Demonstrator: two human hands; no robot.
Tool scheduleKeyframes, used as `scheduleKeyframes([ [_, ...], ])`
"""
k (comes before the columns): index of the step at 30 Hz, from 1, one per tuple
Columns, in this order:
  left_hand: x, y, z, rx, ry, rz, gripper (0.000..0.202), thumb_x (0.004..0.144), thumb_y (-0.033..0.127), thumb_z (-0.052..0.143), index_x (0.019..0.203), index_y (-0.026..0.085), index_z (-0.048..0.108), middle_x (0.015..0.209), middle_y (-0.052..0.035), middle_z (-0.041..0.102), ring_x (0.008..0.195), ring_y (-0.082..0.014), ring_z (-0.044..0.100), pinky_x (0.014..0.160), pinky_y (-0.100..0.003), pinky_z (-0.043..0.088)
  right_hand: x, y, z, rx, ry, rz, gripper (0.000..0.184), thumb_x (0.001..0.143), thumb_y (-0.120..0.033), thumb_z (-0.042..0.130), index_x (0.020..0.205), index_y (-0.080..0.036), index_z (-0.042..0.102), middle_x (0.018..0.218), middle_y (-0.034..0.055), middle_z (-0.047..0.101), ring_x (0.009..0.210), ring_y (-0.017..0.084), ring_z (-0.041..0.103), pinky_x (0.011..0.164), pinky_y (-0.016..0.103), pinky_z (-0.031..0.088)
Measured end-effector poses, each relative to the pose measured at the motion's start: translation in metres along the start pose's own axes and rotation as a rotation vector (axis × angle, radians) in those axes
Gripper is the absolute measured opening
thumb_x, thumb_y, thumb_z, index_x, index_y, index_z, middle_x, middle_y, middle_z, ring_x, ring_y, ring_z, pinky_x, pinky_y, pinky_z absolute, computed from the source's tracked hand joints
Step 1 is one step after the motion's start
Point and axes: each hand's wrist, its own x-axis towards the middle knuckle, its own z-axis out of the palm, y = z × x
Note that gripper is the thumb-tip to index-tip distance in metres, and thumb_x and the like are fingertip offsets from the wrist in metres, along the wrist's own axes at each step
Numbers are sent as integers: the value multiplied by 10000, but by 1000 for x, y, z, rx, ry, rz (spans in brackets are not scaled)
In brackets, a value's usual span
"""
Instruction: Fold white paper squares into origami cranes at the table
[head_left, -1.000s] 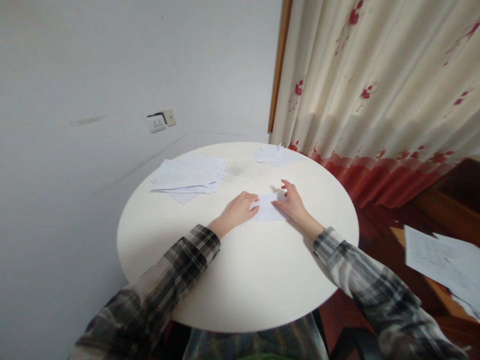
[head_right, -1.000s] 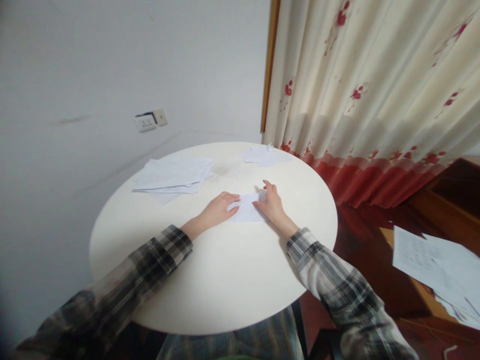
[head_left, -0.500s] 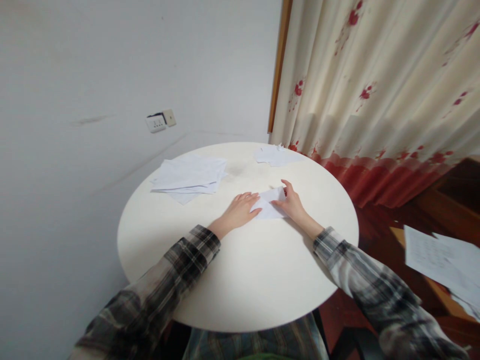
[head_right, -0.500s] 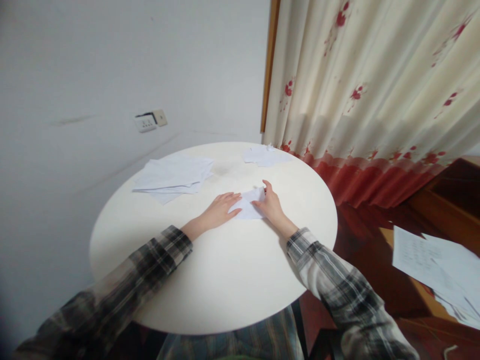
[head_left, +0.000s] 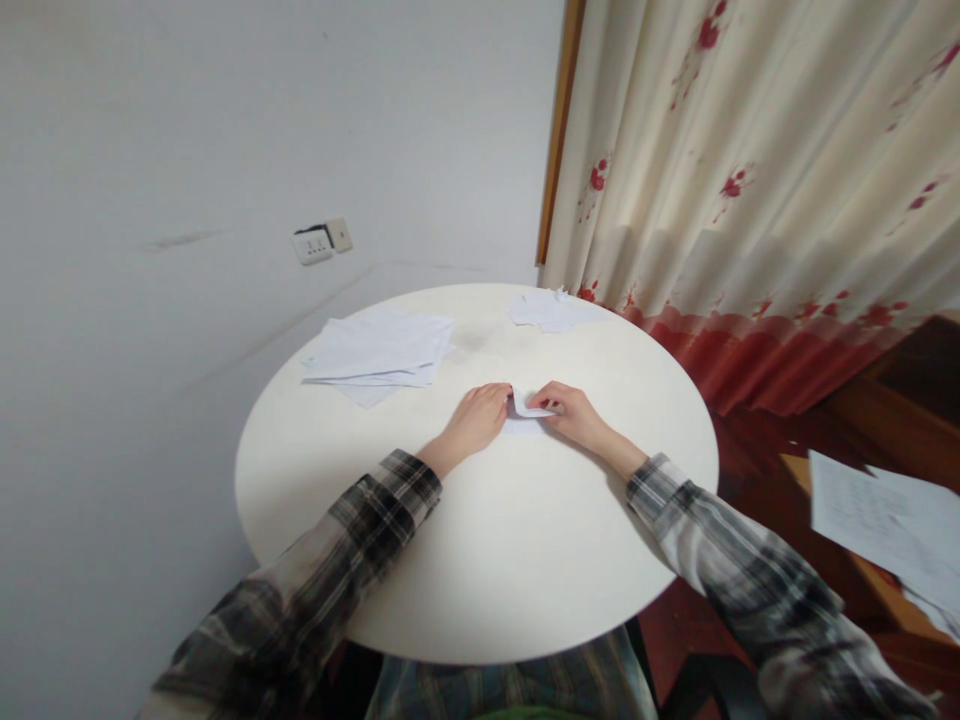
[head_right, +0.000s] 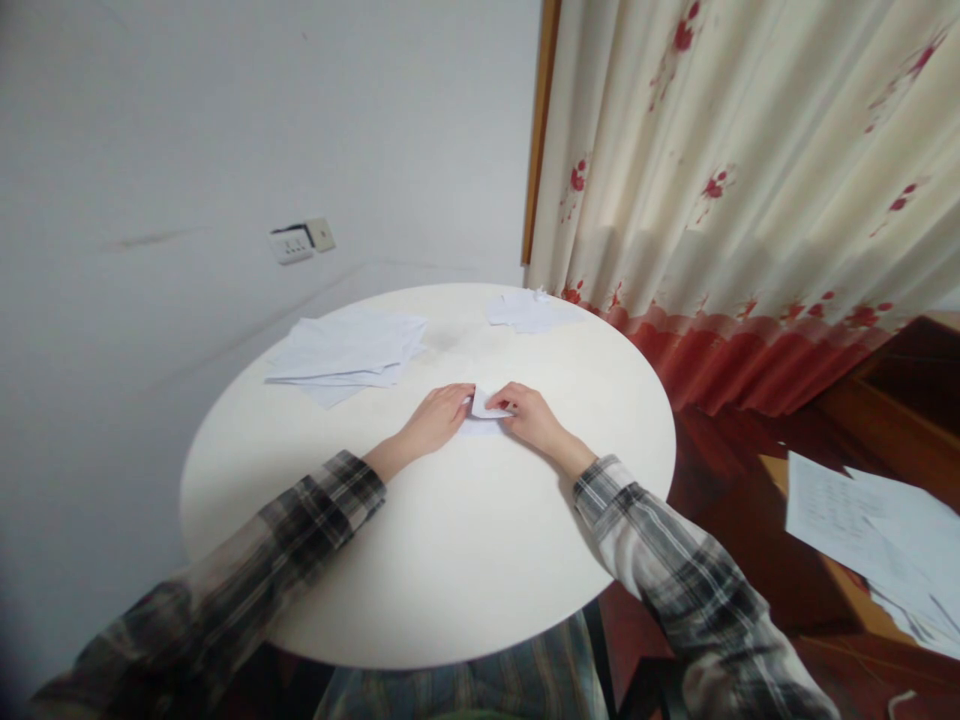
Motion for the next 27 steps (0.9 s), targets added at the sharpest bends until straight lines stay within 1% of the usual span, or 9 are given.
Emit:
scheduleKeyframes([
  [6, 1, 2, -1, 13, -24, -65, 266, 810, 123, 404, 1064, 150, 479, 1047, -91, 603, 1031, -193, 543, 904, -339, 406, 0, 3, 2, -9, -31, -56, 318, 583, 18, 470, 774, -170, 640, 816, 36, 609, 794, 147, 553, 769, 277, 431],
  [10, 0, 1, 0, 53, -27, -68, 330, 821, 143, 397, 1148, 127, 430, 1091, -114, 586, 1049, -200, 535, 911, -341, 399, 0, 5, 3, -9, -46, -68, 308, 578, 34, 473, 743, -168, 636, 802, 33, 605, 787, 143, 554, 764, 274, 430],
  [13, 0, 0, 1, 61, -27, -53, 380, 833, 161, 383, 1212, 132, 397, 1157, -121, 561, 1089, -201, 511, 929, -352, 384, 0, 5, 3, -1, -51, -71, 296, 579, 40, 474, 717, -169, 633, 794, 31, 602, 780, 140, 555, 761, 271, 430],
  [16, 0, -1, 2, 54, -37, -24, 346, 847, 171, 361, 1181, 150, 449, 1195, -104, 549, 1130, -193, 481, 949, -349, 368, 0, 5, 3, 2, -54, -66, 284, 582, 41, 478, 698, -169, 632, 786, 29, 599, 770, 138, 554, 754, 268, 430],
  [19, 0, -1, 2, 52, -33, -5, 310, 870, 201, 340, 1139, 161, 489, 1184, -85, 561, 1129, -186, 479, 950, -341, 369, 0, 5, 3, 8, -57, -60, 277, 587, 40, 482, 693, -167, 632, 784, 29, 596, 766, 136, 552, 749, 266, 430],
  [23, -1, 0, 2, 54, -11, -8, 319, 890, 303, 345, 1145, 168, 482, 1179, -83, 563, 1124, -191, 481, 946, -346, 372, 0, 5, 3, 9, -60, -55, 279, 589, 42, 480, 696, -166, 632, 786, 29, 593, 762, 133, 550, 750, 266, 430],
  [27, -1, 0, 2, 50, -21, -14, 334, 879, 319, 374, 1158, 166, 476, 1193, -86, 553, 1135, -192, 471, 956, -346, 363, 0, 4, 3, 0, -70, -55, 278, 586, 42, 479, 694, -164, 631, 787, 29, 591, 759, 132, 548, 749, 267, 430],
])
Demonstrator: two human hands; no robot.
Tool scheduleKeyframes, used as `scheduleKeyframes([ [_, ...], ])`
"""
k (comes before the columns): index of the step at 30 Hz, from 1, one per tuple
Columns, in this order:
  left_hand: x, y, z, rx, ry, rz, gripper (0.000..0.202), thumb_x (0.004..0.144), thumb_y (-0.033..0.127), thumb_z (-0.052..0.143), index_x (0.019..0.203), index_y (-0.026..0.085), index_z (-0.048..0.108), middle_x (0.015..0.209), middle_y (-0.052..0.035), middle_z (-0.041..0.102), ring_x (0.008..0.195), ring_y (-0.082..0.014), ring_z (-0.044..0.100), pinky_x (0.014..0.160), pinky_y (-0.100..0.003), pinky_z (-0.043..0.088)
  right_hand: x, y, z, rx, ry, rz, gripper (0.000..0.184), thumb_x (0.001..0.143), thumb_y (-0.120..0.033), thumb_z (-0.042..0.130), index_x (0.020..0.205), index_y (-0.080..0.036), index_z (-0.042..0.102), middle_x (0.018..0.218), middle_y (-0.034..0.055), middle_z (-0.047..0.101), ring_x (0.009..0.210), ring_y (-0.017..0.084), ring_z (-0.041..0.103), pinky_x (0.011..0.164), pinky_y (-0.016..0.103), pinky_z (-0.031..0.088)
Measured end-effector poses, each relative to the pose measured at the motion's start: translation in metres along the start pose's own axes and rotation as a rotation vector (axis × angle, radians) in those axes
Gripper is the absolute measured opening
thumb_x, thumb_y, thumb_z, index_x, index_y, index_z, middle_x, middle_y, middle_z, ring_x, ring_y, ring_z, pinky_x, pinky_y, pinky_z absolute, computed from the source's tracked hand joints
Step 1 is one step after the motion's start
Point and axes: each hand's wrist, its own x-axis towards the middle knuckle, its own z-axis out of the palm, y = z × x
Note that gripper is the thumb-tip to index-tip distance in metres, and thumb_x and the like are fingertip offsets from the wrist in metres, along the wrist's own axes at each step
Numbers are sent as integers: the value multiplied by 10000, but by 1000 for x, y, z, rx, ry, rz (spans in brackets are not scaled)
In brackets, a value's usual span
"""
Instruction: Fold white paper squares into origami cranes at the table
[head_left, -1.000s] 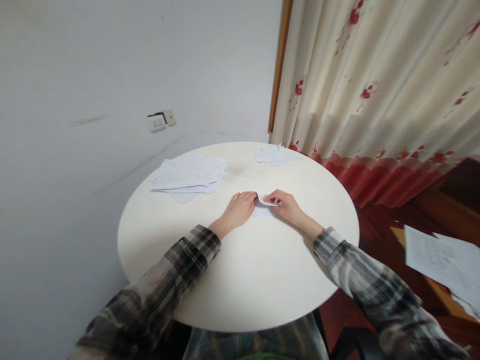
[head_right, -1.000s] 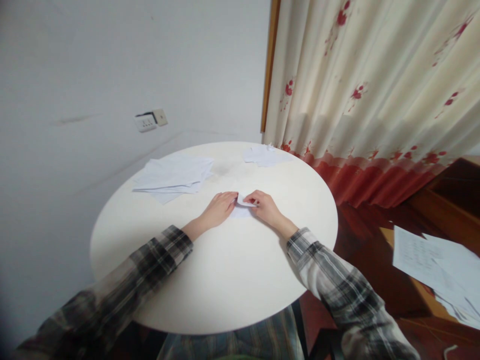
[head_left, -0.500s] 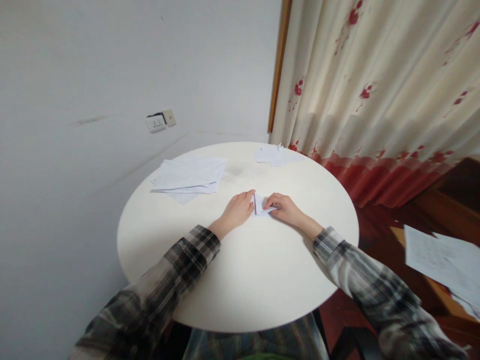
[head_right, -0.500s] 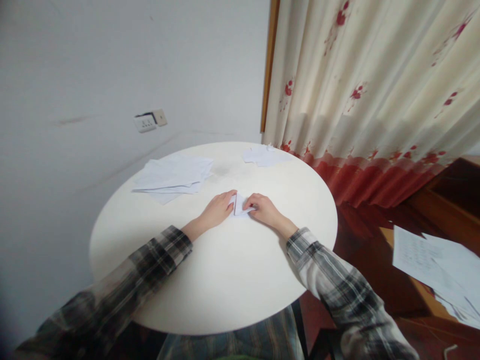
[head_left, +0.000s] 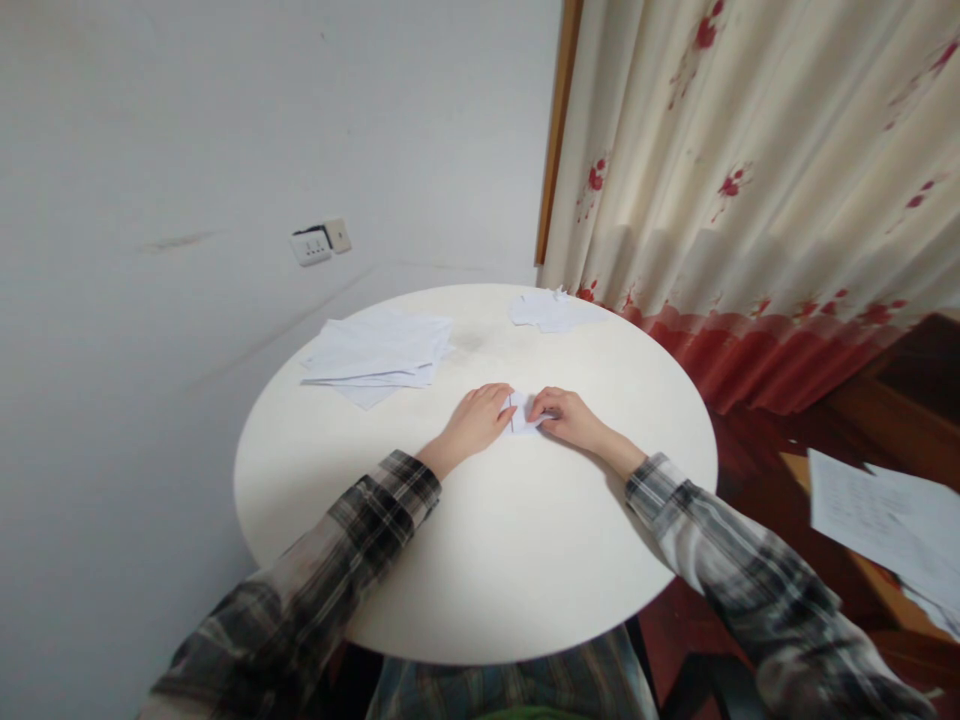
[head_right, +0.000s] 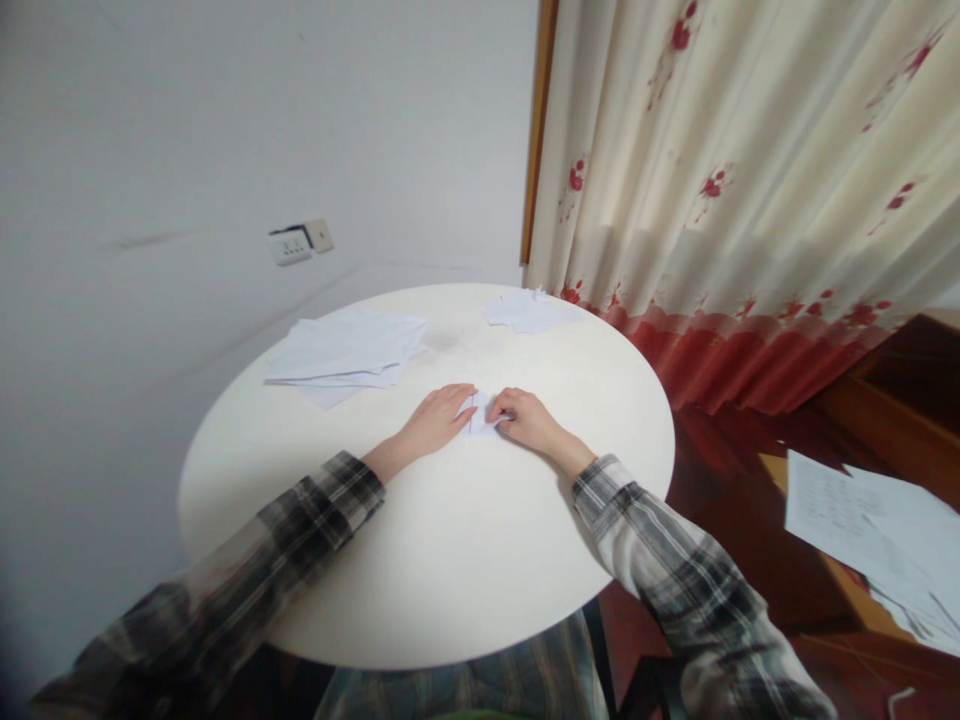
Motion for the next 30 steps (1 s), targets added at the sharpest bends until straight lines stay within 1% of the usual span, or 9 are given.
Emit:
scheduleKeyframes([
  [9, 1, -2, 2, -4, -11, 0, 347, 860, 327, 411, 1162, 170, 475, 1202, -85, 546, 1139, -194, 464, 963, -346, 358, 0, 0, 0, -10, -15, -5, 275, 589, 36, 468, 694, -168, 620, 780, 24, 592, 763, 130, 542, 745, 265, 423],
  [15, 1, -2, 2, 2, -10, 2, 349, 855, 328, 420, 1161, 172, 481, 1206, -79, 547, 1136, -192, 467, 964, -339, 358, 0, -1, 1, -36, -16, 15, 230, 599, 8, 492, 695, -163, 612, 769, 20, 589, 748, 128, 532, 739, 259, 412],
  [20, 0, -2, 2, 10, -13, 1, 369, 857, 367, 415, 1168, 180, 485, 1243, -77, 524, 1169, -192, 442, 984, -344, 338, 1, -7, -1, -66, -29, 37, 152, 669, -49, 513, 699, -157, 616, 749, 15, 586, 725, 122, 515, 719, 256, 395],
  [23, 0, -1, 1, 17, -23, 0, 384, 860, 389, 409, 1171, 177, 485, 1254, -80, 516, 1180, -191, 434, 992, -346, 329, 2, -7, -2, -75, -42, 42, 147, 717, -72, 504, 674, -153, 618, 736, 17, 584, 695, 114, 507, 688, 247, 387],
  [27, -1, -1, 1, 13, -40, 2, 402, 866, 398, 391, 1192, 176, 474, 1321, -90, 458, 1226, -191, 390, 1011, -351, 307, 2, -4, 0, -72, -21, 60, 132, 767, -131, 530, 675, -154, 621, 731, 24, 592, 685, 112, 518, 671, 242, 392],
  [30, 0, -3, 3, -7, -81, 32, 410, 887, 375, 343, 1255, 212, 424, 1392, -65, 380, 1279, -181, 326, 1029, -361, 279, 2, -2, 0, -69, -15, 45, 95, 771, -138, 552, 726, -162, 631, 747, 26, 600, 696, 114, 526, 676, 243, 401],
])
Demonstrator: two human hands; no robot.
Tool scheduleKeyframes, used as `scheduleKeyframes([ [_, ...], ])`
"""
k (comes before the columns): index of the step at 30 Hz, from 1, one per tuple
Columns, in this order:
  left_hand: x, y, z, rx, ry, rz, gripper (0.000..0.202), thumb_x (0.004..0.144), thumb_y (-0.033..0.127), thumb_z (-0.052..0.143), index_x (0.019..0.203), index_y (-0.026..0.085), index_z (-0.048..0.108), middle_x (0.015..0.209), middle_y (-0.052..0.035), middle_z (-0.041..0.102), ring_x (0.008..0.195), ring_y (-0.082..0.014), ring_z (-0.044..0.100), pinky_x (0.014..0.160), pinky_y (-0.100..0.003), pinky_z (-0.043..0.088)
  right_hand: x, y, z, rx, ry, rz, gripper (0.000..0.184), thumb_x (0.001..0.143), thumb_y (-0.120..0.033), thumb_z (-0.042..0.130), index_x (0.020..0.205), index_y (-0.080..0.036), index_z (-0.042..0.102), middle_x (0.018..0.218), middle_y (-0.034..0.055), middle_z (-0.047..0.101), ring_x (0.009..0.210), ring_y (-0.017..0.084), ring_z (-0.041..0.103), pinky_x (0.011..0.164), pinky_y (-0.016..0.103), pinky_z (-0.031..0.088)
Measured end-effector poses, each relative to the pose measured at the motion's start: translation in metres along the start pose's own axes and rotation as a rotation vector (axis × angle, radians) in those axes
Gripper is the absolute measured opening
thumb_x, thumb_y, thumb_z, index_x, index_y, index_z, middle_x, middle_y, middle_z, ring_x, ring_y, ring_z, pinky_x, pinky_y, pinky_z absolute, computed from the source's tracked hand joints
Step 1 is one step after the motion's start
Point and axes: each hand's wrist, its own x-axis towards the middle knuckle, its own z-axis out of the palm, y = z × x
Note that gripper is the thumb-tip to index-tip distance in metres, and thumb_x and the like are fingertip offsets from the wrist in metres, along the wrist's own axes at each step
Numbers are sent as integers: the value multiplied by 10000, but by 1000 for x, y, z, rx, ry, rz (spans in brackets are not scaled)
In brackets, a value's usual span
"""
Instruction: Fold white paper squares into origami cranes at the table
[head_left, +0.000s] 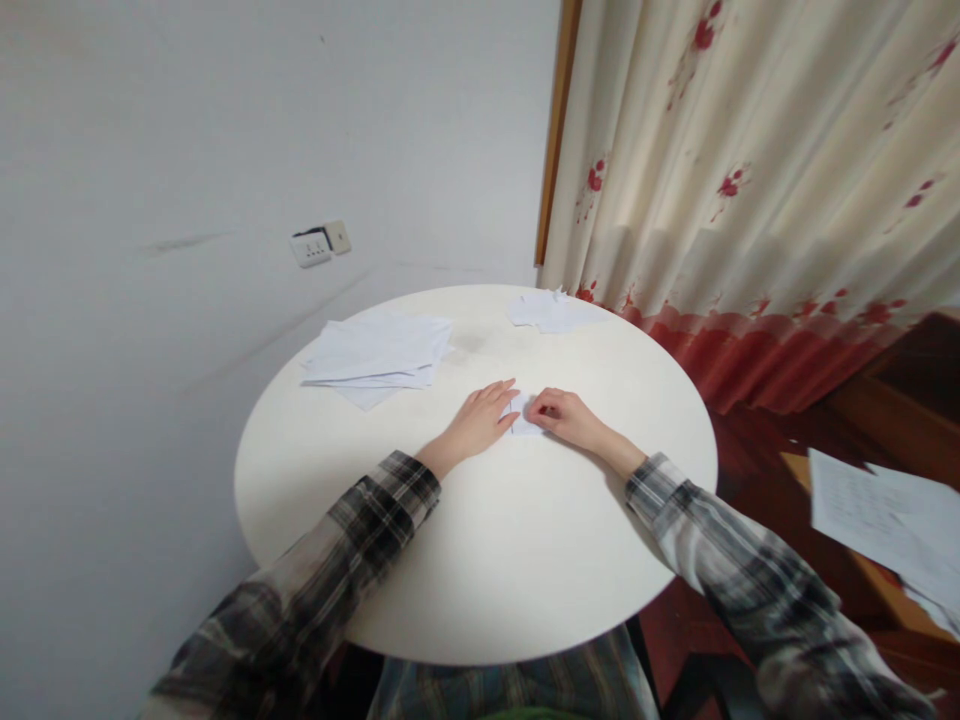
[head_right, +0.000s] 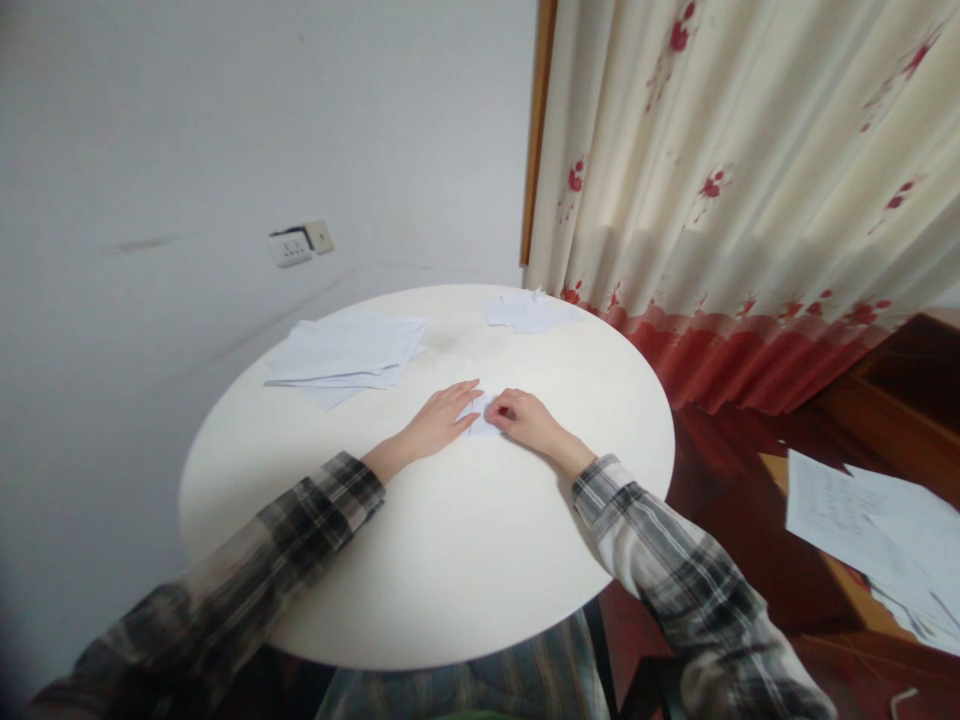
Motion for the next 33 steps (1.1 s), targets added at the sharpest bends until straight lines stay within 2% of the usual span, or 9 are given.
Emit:
scheduleKeyframes([
  [4, 1, -2, 2, -4, -56, 8, 425, 906, 375, 285, 1300, 249, 381, 1397, -45, 379, 1296, -177, 308, 1038, -380, 254, -1, 1, 0, -3, 2, -16, 94, 753, -108, 573, 790, -170, 634, 771, 26, 607, 710, 117, 529, 691, 250, 410],
  [10, 0, 2, -1, -4, -68, 19, 542, 872, 527, 277, 1313, 229, 377, 1406, -58, 364, 1306, -214, 286, 1046, -390, 231, -1, 3, 1, 9, 20, -10, 87, 750, -109, 578, 803, -163, 621, 769, 25, 605, 697, 113, 526, 675, 244, 410],
  [14, -1, 4, -2, -9, -75, 8, 590, 853, 567, 283, 1322, 221, 366, 1410, -69, 355, 1310, -229, 275, 1046, -407, 223, 0, 6, 3, 10, 39, 7, 76, 747, -124, 585, 805, -161, 616, 761, 21, 598, 680, 110, 521, 663, 241, 410],
  [23, 2, 1, 2, -17, -47, -41, 556, 850, 543, 335, 1283, 205, 421, 1391, -79, 384, 1294, -227, 301, 1040, -402, 239, 0, 8, 2, -12, 51, 26, 99, 740, -105, 574, 809, -162, 615, 764, 25, 600, 691, 116, 531, 674, 255, 413],
  [33, 5, -4, -1, -38, 65, -143, 430, 831, 434, 474, 1191, 199, 506, 1254, -80, 536, 1175, -202, 445, 984, -374, 312, 0, 10, 2, -15, 57, 43, 120, 746, -101, 553, 821, -168, 619, 778, 23, 610, 696, 115, 539, 676, 253, 417],
])
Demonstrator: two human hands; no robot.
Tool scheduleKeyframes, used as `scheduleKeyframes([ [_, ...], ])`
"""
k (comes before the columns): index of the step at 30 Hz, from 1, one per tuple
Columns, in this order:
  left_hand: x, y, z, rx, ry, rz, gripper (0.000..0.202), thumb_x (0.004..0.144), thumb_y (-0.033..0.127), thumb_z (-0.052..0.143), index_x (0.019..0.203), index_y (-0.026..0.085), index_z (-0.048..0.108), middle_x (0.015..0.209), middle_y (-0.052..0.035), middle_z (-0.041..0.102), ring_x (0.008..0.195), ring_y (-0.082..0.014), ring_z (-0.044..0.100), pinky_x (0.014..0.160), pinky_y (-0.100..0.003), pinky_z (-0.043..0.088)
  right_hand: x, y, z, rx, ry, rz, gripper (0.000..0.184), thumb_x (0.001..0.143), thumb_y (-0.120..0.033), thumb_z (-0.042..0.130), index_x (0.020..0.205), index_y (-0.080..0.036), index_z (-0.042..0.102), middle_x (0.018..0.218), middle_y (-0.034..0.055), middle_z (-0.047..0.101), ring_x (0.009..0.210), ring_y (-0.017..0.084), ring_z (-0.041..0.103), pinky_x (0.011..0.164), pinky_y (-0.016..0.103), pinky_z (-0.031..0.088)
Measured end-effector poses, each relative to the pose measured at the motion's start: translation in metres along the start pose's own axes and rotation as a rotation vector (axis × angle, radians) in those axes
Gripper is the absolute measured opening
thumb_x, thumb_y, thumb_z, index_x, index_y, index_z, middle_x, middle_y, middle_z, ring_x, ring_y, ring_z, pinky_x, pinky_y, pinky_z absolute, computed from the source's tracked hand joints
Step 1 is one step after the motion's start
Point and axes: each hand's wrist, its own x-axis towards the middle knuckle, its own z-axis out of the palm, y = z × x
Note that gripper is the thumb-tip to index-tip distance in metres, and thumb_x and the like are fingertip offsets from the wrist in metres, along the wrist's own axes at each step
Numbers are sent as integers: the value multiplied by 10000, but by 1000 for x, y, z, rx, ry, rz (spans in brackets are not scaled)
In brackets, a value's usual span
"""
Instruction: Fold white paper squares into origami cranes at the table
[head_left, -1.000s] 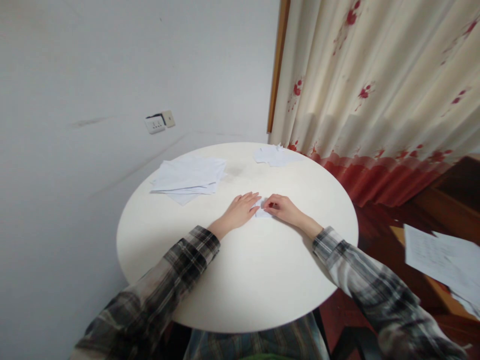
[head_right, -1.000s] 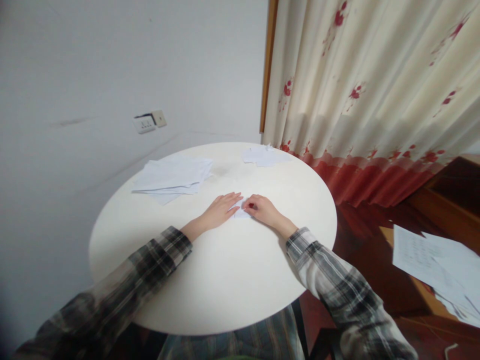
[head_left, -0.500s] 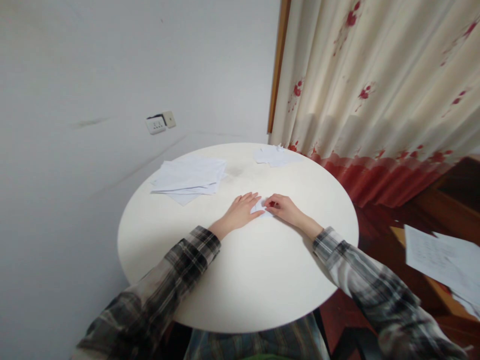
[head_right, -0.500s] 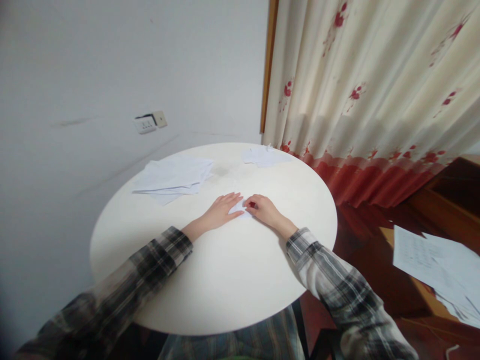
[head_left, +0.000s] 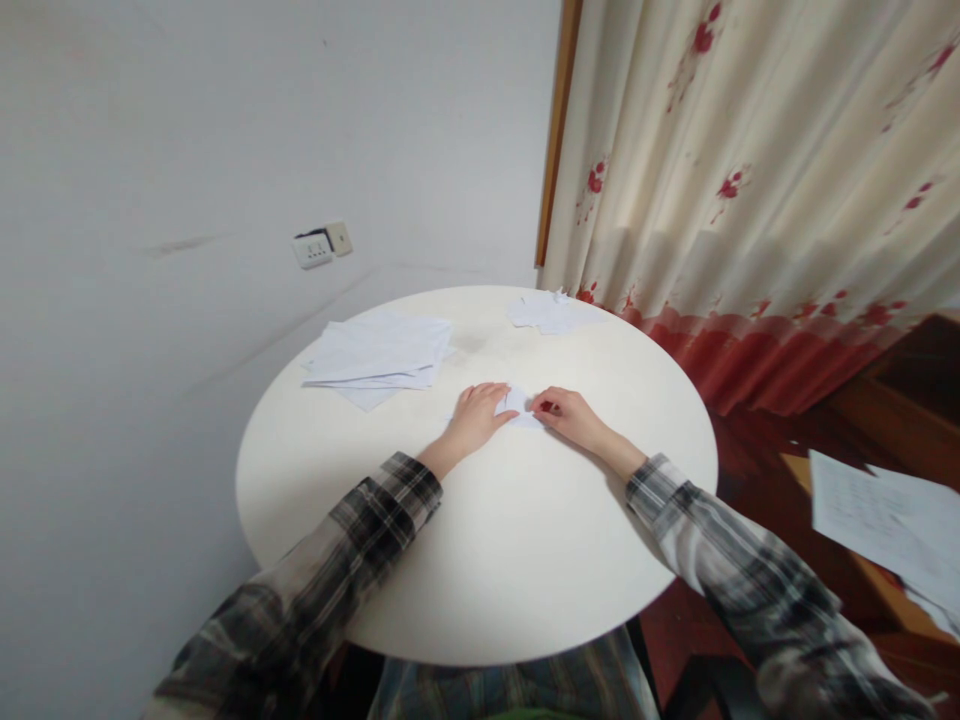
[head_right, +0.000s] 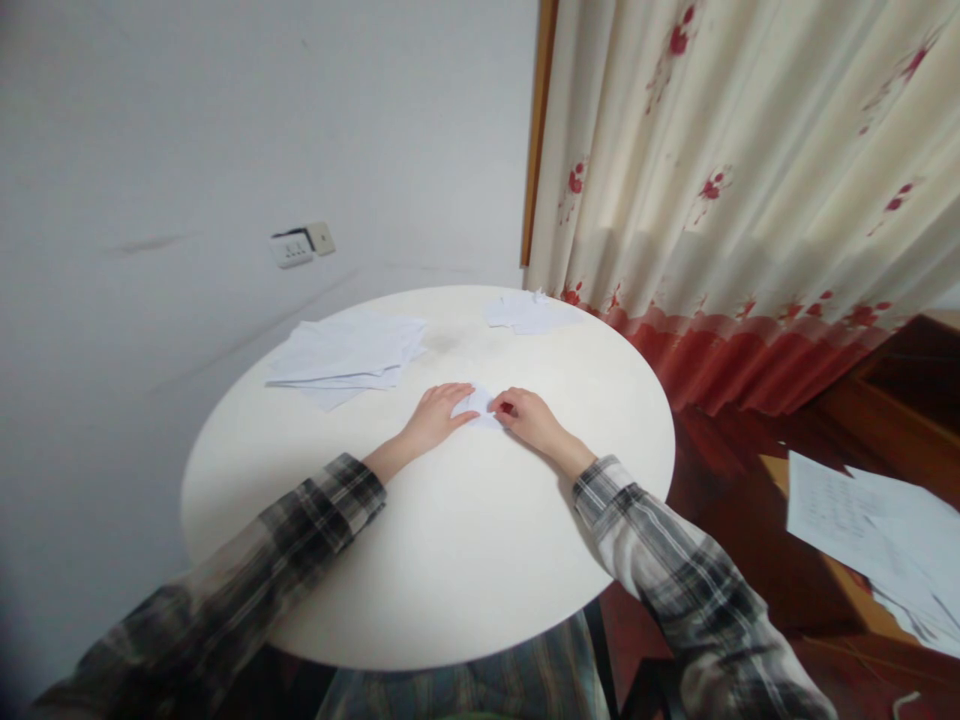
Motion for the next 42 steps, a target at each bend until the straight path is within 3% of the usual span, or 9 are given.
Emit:
scheduleKeyframes([
  [9, 0, -5, 1, 58, -9, 32, 397, 871, 380, 411, 1212, 196, 499, 1270, -82, 524, 1188, -205, 440, 972, -360, 356, 1, -1, 0, 14, -15, -20, 143, 747, -85, 536, 812, -172, 629, 753, 13, 607, 658, 100, 529, 642, 228, 415],
  [12, 0, -6, 2, 62, -27, 60, 400, 885, 362, 381, 1261, 244, 451, 1315, -43, 486, 1204, -202, 424, 981, -373, 353, 0, -1, 0, 18, -21, -27, 147, 752, -87, 534, 819, -174, 631, 766, 17, 611, 668, 103, 531, 643, 229, 415],
  [17, -1, -6, 1, 80, -39, 60, 361, 899, 348, 339, 1216, 296, 503, 1316, 19, 486, 1224, -229, 407, 981, -401, 358, 0, -1, 0, 21, -27, -22, 141, 761, -97, 534, 827, -174, 632, 773, 21, 615, 669, 104, 528, 643, 228, 412],
  [32, 1, -10, -6, 141, -44, -16, 358, 898, 307, 341, 1202, 254, 522, 1306, 5, 499, 1208, -234, 422, 961, -391, 381, 1, 4, 0, 21, -9, -32, 126, 753, -97, 557, 822, -170, 634, 789, 27, 613, 704, 113, 534, 666, 240, 415],
  [42, 1, -11, -8, 173, -70, -45, 369, 902, 294, 327, 1227, 256, 500, 1326, 8, 476, 1224, -215, 402, 981, -375, 362, 0, 12, -12, 148, -106, -25, 134, 756, -166, 584, 874, -182, 645, 878, 47, 624, 795, 142, 558, 732, 282, 434],
])
